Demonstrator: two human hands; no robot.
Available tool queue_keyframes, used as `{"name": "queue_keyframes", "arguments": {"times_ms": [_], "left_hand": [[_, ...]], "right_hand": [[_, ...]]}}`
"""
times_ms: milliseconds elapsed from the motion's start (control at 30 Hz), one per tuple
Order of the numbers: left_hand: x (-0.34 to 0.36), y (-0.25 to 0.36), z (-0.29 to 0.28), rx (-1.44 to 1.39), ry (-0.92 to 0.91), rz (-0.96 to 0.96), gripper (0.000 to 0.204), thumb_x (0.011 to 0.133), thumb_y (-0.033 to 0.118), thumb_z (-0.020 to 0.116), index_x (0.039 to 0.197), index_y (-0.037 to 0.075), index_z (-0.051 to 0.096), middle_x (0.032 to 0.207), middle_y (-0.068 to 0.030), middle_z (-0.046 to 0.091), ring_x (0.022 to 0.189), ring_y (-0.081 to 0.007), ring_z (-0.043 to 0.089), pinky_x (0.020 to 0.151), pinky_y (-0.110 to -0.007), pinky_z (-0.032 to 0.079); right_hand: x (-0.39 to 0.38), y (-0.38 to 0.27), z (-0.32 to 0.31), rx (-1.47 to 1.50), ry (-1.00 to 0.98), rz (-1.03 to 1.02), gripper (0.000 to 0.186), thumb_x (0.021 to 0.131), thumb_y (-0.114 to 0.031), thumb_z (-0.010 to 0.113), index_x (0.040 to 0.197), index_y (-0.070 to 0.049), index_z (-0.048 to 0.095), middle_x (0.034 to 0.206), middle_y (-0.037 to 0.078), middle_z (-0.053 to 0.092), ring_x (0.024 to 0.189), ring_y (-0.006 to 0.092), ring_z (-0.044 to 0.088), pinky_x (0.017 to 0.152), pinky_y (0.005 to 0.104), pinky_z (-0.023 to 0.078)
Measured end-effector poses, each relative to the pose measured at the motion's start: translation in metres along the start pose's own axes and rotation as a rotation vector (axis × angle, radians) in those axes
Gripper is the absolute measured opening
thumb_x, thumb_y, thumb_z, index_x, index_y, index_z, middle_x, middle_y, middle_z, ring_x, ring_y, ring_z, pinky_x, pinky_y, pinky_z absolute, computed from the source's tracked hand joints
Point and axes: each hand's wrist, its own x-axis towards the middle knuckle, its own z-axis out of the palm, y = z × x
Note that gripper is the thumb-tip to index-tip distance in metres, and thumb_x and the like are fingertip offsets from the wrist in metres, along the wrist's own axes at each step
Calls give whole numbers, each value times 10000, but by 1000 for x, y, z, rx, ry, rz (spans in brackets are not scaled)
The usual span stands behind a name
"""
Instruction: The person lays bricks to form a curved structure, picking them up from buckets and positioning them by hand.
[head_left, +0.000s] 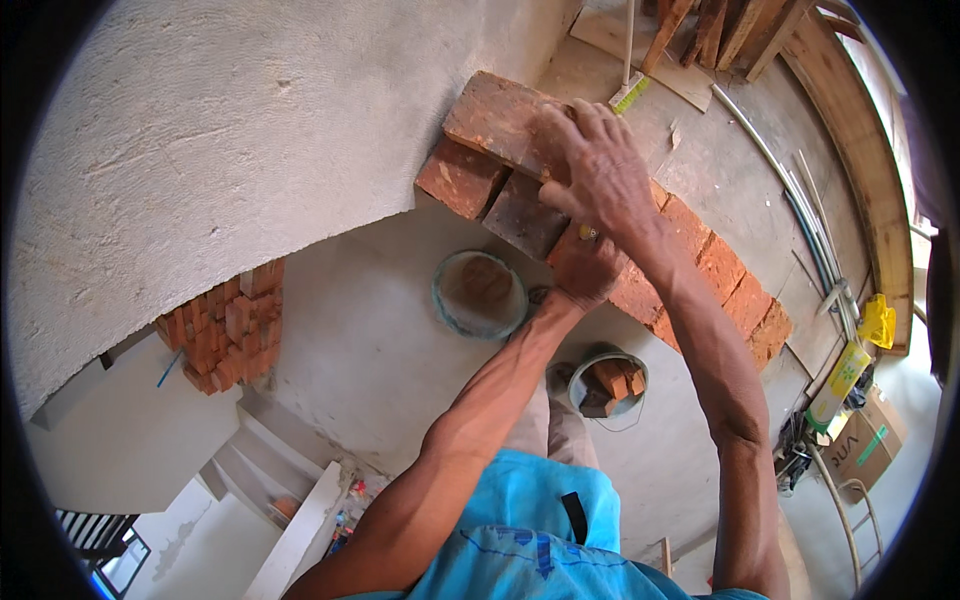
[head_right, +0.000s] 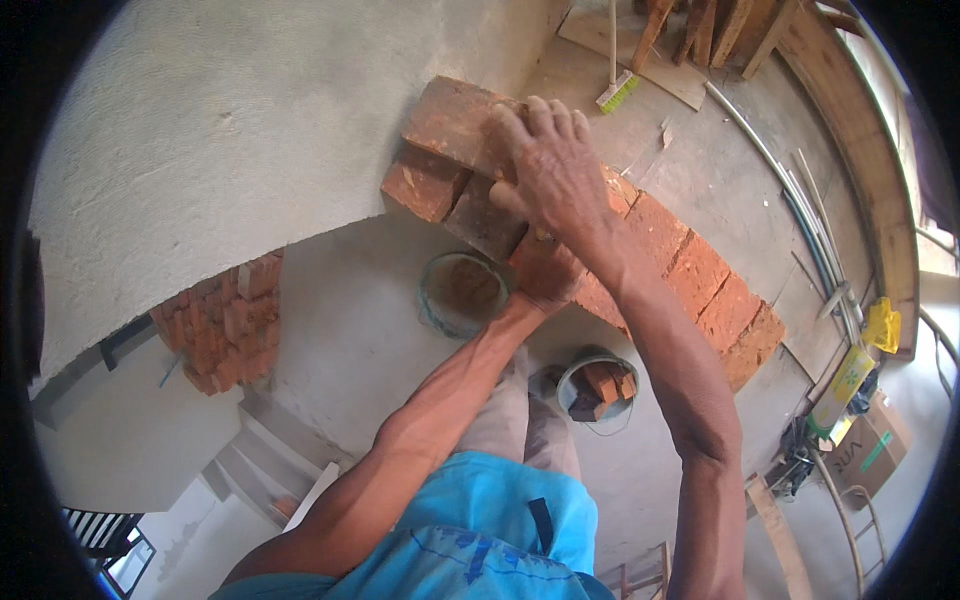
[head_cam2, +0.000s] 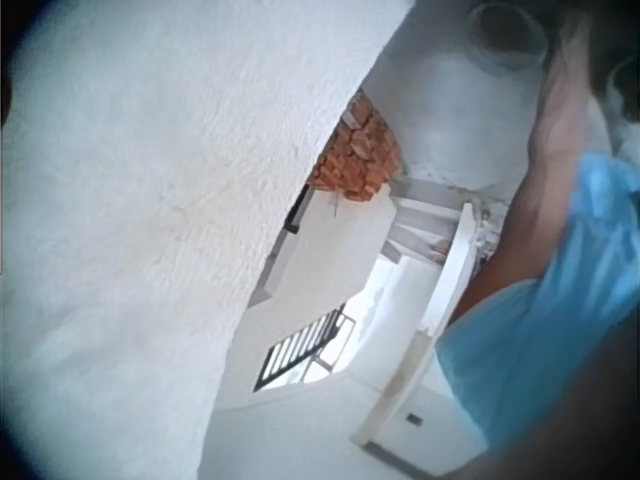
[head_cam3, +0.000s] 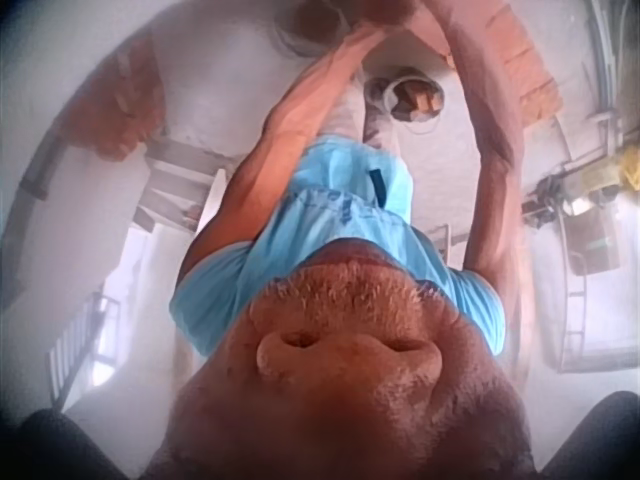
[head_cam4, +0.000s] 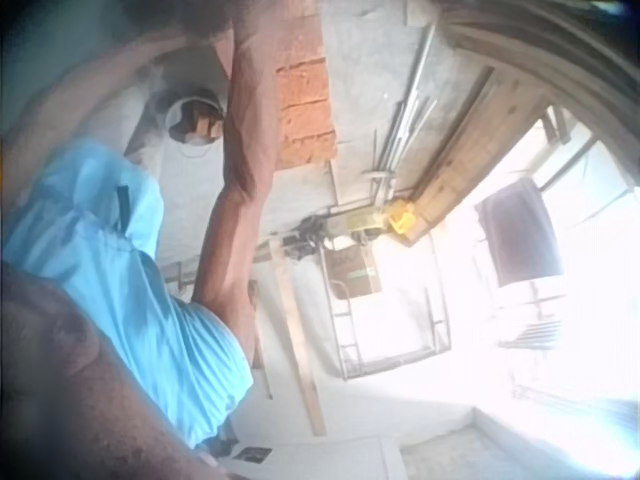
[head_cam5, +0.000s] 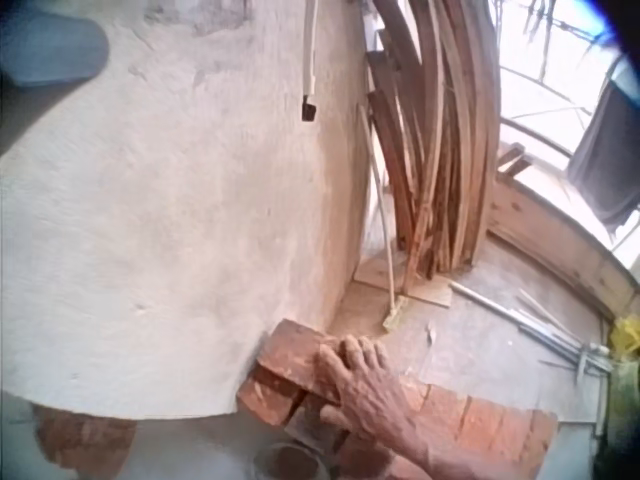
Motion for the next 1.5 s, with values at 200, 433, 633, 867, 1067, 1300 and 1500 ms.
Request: {"name": "queue_keyframes", "arguments": {"times_ms": [200, 433, 633, 867, 1067, 1300, 1500], "left_hand": [[-2, 3, -3, -63, -57, -31, 302, 851, 157, 663, 1133, 73, 731, 1161, -128, 731, 1123, -261, 665, 1043, -488, 459], [-8, 0, 8, -210, 25, -99, 326, 962, 177, 564, 1258, 67, 640, 1267, -84, 678, 1276, -202, 580, 1136, -415, 401], [-12, 0, 15, -316, -153, -250, 486, 873, 339, 690, 1263, 50, 655, 1249, -153, 689, 1222, -345, 612, 1074, -460, 438], [-6, 2, 4, -42, -87, -203, 372, 896, 245, 664, 1222, 66, 661, 1284, -150, 639, 1243, -358, 572, 1055, -464, 443], [17, 7, -8, 58, -61, -21, 228, 901, 140, 602, 1123, 113, 643, 1170, -122, 604, 1162, -348, 577, 982, -476, 481], [19, 1, -7, 108, -44, 46, 198, 920, 141, 553, 1100, 153, 634, 1121, -110, 586, 1049, -313, 612, 836, -459, 534], [22, -21, 5, 195, 69, 221, 156, 905, 134, 607, 1026, 156, 701, 1098, -95, 592, 1057, -310, 618, 880, -432, 523]], "right_hand": [[5, -1, 29, -113, 15, 16, 1006, 629, -378, 872, 1513, -160, 444, 1409, 224, 454, 1294, 414, 455, 1099, 543, 368], [23, -13, 39, -50, 73, 8, 906, 623, -341, 858, 1449, -182, 520, 1282, 178, 510, 1212, 363, 497, 994, 489, 401], [25, -16, 39, -90, 59, 11, 871, 670, -380, 847, 1449, -160, 526, 1305, 188, 523, 1215, 358, 504, 1009, 494, 408], [-30, -7, -10, 185, 283, 30, 632, 793, -253, 785, 1370, -92, 583, 1289, 214, 570, 1221, 383, 544, 1023, 509, 435], [-271, -53, -84, 612, 143, 516, 353, 776, -14, 721, 1128, -25, 699, 880, 128, 666, 808, 325, 667, 740, 409, 533], [-556, -99, 84, 528, -211, 1168, 283, 831, -130, 663, 1079, 4, 639, 939, 241, 674, 891, 450, 663, 802, 516, 525], [-628, -82, 187, 370, -2, 1342, 482, 826, -153, 683, 1245, 36, 536, 1116, 293, 627, 1046, 476, 608, 890, 520, 521]]}}
